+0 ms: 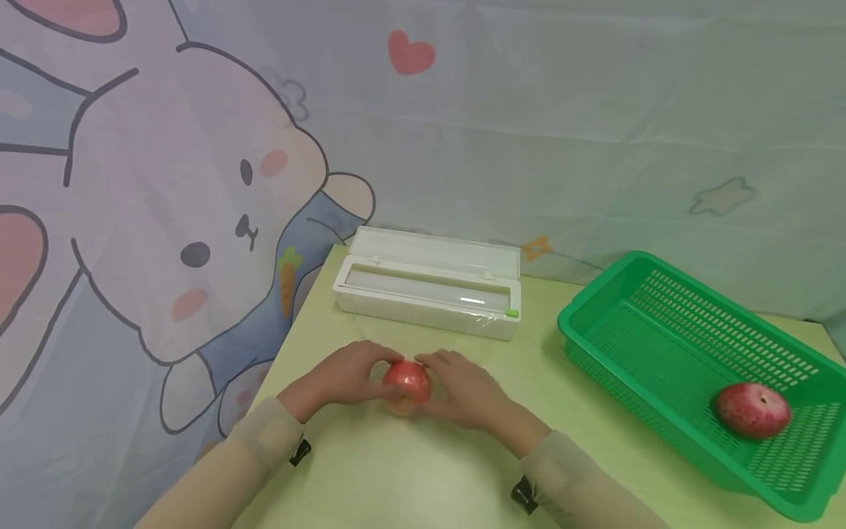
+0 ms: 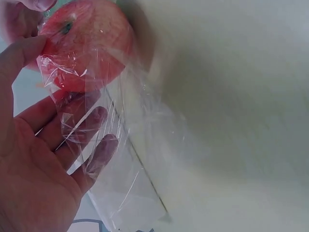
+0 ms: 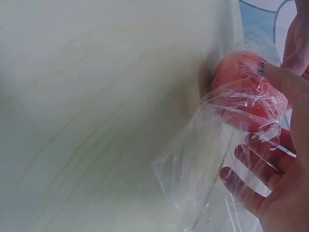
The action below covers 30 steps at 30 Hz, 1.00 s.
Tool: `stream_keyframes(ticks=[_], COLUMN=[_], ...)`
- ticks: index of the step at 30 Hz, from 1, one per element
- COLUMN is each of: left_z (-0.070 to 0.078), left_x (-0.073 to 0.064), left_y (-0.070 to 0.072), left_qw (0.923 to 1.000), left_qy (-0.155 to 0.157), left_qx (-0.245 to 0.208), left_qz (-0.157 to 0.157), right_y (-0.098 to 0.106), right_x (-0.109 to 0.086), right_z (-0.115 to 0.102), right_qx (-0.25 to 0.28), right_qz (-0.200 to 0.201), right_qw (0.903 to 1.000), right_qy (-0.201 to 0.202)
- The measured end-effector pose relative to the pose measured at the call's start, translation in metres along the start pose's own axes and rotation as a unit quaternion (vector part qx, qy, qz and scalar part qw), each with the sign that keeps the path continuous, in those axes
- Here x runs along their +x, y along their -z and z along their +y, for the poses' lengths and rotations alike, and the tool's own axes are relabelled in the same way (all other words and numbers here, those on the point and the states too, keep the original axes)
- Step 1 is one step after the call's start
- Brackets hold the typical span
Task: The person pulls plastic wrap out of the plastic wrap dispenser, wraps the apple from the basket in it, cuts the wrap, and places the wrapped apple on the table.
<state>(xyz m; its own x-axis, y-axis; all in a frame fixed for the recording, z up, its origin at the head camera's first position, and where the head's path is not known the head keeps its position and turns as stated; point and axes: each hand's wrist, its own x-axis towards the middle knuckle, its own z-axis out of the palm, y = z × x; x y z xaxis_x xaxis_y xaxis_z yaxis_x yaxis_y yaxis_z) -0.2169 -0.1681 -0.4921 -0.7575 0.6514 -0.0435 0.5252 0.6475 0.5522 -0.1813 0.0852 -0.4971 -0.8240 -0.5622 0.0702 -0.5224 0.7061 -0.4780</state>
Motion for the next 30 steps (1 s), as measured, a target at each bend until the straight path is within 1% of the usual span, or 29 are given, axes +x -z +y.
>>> stream_keyframes(ticks=[4,6,8,11,14,16,19,21,25,27,30], left_z=[-0.003,-0.004,-0.005,-0.004,-0.001,0.002,0.004,0.003,-0.003,-0.006,-0.010], left_x=[0.007,0.009,0.010,0.010,0.009,0.007,0.006,0.005,0.007,0.009,0.012], left_y=[0.004,0.004,0.003,0.002,0.000,0.000,-0.003,-0.005,-0.009,-0.010,-0.008], left_qw=[0.9999,0.9999,0.9998,0.9982,0.9942,0.9910,0.9878,0.9873,0.9890,0.9905,0.9932], left_qy=[0.003,0.010,0.015,0.010,-0.020,-0.047,-0.073,-0.075,-0.059,-0.047,-0.031], left_qx=[-0.011,-0.007,0.007,0.033,0.054,0.063,0.071,0.076,0.079,0.077,0.066], left_qz=[-0.011,-0.007,0.009,0.048,0.090,0.108,0.118,0.118,0.110,0.104,0.091], right_y=[-0.001,-0.002,-0.003,-0.001,0.003,0.006,0.010,0.012,0.015,0.017,0.019], right_x=[0.004,0.006,0.009,0.013,0.016,0.019,0.023,0.026,0.031,0.033,0.034], right_z=[0.004,0.007,0.011,0.017,0.025,0.029,0.034,0.035,0.034,0.032,0.027], right_qx=[0.010,0.025,0.051,0.099,0.128,0.138,0.139,0.143,0.134,0.108,0.048], right_qz=[0.012,0.011,0.007,-0.003,-0.011,-0.020,-0.031,-0.038,-0.045,-0.045,-0.038], right_qw=[0.9999,0.9996,0.9986,0.9948,0.9912,0.9899,0.9895,0.9887,0.9896,0.9927,0.9975], right_qy=[0.005,0.001,-0.008,-0.025,-0.031,-0.027,-0.021,-0.023,-0.028,-0.032,-0.035])
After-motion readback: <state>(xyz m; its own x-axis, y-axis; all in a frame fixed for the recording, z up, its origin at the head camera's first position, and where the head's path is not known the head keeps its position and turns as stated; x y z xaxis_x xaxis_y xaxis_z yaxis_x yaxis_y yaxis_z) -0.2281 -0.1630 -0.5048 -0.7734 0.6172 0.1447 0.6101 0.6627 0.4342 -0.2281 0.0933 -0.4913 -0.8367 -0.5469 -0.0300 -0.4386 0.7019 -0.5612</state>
